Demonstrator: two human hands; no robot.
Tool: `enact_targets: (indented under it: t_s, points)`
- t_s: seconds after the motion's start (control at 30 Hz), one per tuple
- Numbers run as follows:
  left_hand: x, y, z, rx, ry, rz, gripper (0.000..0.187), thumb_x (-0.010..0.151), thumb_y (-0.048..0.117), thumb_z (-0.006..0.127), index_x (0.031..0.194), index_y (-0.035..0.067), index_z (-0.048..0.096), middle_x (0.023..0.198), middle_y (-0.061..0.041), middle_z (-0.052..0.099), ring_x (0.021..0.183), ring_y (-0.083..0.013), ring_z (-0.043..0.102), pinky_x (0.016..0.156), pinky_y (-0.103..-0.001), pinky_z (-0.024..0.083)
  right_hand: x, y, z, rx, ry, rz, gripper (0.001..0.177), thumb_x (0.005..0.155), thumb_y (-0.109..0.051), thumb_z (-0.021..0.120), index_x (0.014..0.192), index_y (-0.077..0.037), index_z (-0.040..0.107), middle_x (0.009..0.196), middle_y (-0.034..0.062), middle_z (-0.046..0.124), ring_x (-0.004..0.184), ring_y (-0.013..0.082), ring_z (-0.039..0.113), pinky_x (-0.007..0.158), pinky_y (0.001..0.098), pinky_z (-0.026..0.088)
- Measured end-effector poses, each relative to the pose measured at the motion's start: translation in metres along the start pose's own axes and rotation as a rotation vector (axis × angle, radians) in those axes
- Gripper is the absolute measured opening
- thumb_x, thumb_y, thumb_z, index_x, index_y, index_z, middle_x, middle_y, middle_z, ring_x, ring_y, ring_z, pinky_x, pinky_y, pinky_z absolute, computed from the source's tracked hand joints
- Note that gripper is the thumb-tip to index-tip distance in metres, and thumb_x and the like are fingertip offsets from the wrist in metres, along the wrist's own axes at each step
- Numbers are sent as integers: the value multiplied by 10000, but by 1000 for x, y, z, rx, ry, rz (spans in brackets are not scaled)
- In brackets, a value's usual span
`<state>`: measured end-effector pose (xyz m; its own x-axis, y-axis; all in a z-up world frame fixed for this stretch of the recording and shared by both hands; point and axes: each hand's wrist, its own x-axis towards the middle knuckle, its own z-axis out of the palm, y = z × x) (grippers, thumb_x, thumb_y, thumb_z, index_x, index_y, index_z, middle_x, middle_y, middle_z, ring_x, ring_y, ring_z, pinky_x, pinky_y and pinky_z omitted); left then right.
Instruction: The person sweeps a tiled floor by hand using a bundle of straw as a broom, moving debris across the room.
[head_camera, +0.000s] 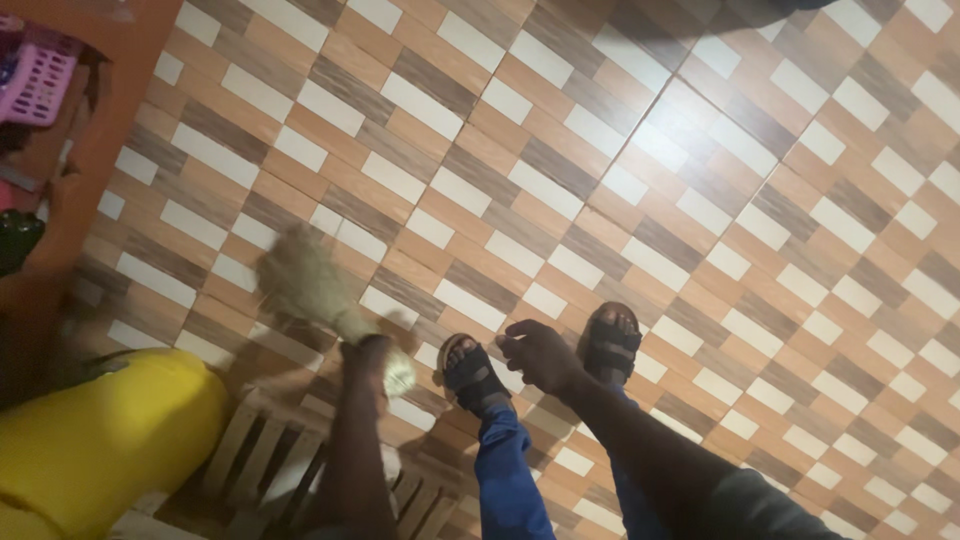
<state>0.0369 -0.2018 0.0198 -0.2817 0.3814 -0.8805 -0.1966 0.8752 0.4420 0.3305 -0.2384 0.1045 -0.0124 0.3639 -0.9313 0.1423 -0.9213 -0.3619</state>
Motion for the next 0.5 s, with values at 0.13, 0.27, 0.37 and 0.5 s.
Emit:
enact_targets:
  t_s: [0.13,0.27,0.37,0.5]
  points:
    - [0,-81,44,764,-171,162,690,886,274,708,1485,95,415,1209,-198,602,1030,-313,633,860,-497,536,0,14,3,-170,8,105,539,1007,-467,621,1149,47,701,871,155,733,729,217,684,563,309,539]
    - [-70,-131,116,1031,-371,216,551,1010,327,659,1475,106,462,1233,-226,633,1090,-340,637,929,-472,513,-9,73,-15,-435,-149,-576,799,680,-195,810,1441,-114,579,1137,138,695,928,276,693,641,328,664]
    - [-126,-115,131,569,-401,79,952,801,71,699,1583,146,160,1261,-159,581,1093,-272,652,924,-435,553,26,94,-27,-848,-162,-730,448,817,-280,623,1253,-221,708,1138,88,761,975,273,752,811,398,604]
    - [-135,-70,97,330,-639,356,950,806,118,797,1581,95,249,1379,-152,496,1254,-253,540,1014,-418,494,59,52,19,-1071,-192,-517,346,1035,-442,526,1114,-211,771,1106,99,759,1010,315,727,875,455,577]
